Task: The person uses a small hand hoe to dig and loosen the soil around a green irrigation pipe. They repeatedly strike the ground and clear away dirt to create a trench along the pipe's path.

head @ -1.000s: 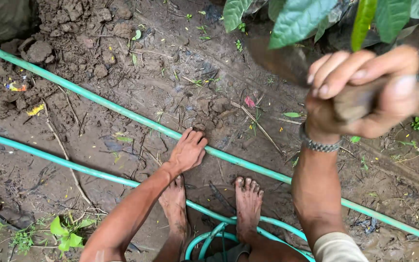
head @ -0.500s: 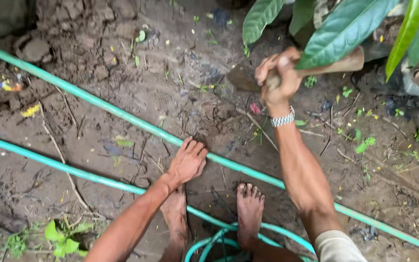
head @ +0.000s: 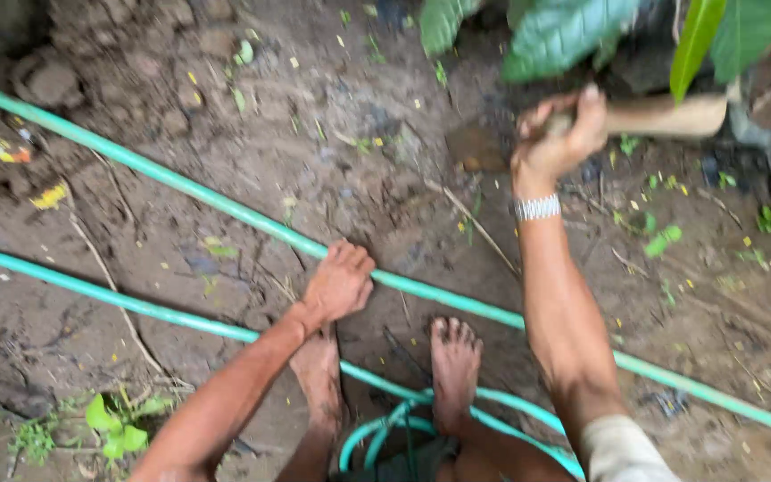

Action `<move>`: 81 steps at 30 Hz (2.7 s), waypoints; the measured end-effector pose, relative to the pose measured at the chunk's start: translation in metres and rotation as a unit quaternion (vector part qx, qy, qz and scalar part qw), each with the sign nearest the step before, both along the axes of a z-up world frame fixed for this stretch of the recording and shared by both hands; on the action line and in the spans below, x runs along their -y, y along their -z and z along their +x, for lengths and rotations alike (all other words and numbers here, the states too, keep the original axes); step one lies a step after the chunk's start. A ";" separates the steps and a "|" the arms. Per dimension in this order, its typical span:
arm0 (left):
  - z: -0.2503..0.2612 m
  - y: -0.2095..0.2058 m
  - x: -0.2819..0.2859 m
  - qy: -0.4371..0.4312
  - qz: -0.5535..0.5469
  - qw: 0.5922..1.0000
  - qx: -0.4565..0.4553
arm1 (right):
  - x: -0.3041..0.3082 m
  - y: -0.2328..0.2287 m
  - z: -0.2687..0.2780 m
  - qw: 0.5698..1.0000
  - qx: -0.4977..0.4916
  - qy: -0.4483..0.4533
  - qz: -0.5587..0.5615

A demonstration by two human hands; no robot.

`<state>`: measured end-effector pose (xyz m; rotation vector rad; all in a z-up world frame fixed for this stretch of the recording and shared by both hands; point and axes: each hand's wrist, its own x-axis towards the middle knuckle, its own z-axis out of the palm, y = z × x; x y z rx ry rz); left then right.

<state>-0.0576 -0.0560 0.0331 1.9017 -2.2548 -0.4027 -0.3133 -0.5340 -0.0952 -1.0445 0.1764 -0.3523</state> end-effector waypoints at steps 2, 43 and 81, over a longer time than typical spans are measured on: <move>-0.010 0.005 -0.014 -0.011 -0.014 1.000 -0.022 | -0.110 -0.103 0.046 0.909 -0.009 0.417 0.000; 0.003 0.016 -0.009 0.031 0.014 0.999 0.020 | -0.294 -0.350 -0.186 0.950 -0.305 0.065 -0.005; 0.044 0.007 -0.023 0.025 -0.044 0.998 -0.040 | -0.357 -0.272 -0.079 0.854 -0.509 0.104 0.025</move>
